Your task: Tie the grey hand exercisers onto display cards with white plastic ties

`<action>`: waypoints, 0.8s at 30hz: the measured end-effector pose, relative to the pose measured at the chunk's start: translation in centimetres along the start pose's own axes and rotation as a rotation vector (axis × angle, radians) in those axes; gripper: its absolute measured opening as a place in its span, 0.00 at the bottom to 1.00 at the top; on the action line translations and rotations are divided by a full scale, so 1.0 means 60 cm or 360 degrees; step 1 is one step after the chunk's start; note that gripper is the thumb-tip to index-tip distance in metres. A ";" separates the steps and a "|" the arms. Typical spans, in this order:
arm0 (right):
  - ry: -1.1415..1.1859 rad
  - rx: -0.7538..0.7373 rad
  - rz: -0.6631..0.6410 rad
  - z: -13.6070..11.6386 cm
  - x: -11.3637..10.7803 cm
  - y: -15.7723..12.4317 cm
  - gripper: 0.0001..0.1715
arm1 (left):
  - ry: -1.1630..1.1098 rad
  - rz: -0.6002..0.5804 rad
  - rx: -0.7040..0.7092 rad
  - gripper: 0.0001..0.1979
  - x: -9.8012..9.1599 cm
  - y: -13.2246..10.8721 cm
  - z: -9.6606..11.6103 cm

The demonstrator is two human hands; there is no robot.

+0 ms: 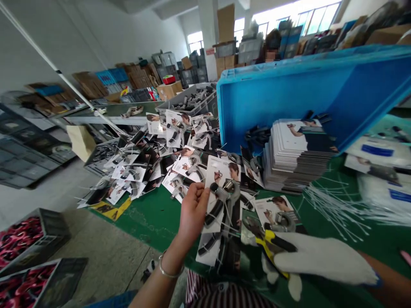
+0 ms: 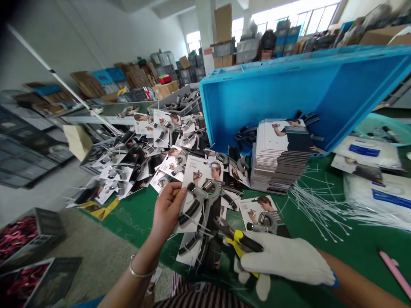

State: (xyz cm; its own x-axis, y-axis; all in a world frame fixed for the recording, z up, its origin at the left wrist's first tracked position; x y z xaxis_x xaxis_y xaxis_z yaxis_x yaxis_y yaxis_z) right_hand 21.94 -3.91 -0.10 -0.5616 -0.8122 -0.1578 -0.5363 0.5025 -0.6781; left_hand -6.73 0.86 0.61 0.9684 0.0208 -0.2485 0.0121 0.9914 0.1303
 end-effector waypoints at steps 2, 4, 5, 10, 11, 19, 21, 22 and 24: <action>-0.0094 -0.0012 -0.0080 -0.028 -0.008 0.002 0.23 | -0.0018 -0.0131 -0.0003 0.10 0.010 0.001 -0.005; -0.0137 0.0025 -0.0129 -0.046 -0.014 0.007 0.21 | 0.0013 -0.0281 0.0008 0.09 0.020 0.000 -0.004; -0.0141 0.0062 -0.0136 -0.051 -0.018 0.009 0.22 | 0.0046 -0.0350 0.0009 0.09 0.024 -0.001 -0.002; -0.0025 0.0182 -0.0273 -0.061 -0.027 0.021 0.17 | 0.0222 -0.0516 0.0013 0.08 0.034 -0.001 0.004; -0.0021 0.0211 -0.0314 -0.061 -0.028 0.024 0.16 | 0.0257 -0.0538 0.0016 0.08 0.035 -0.001 0.004; -0.0204 0.0492 -0.0494 -0.061 -0.041 0.062 0.14 | 0.0615 -0.0753 0.0133 0.07 0.050 0.007 0.011; -0.0225 0.0532 -0.0626 -0.065 -0.038 0.069 0.11 | 0.0650 -0.0814 0.0156 0.07 0.054 0.011 0.014; -0.0250 0.0540 -0.0657 -0.067 -0.038 0.074 0.11 | 0.0651 -0.0834 0.0160 0.07 0.055 0.012 0.015; -0.0300 0.0511 -0.0643 -0.068 -0.039 0.083 0.11 | 0.0640 -0.0839 0.0167 0.07 0.054 0.017 0.016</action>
State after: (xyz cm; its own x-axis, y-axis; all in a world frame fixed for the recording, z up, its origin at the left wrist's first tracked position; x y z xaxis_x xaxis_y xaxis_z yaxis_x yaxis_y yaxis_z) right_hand 18.00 1.71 -0.16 -0.2124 -0.9756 0.0548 -0.4501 0.0479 -0.8917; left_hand -3.35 1.79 0.83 0.6583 -0.3959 -0.6402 0.5019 0.8647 -0.0186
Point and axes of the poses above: each hand's wrist, its own y-axis towards the middle knuckle, its own x-axis out of the palm, z = x × y, the point moved 4 cm from there along y, towards the middle knuckle, and after that the axes turned 12 degrees about -z, right-handed, at the moved point
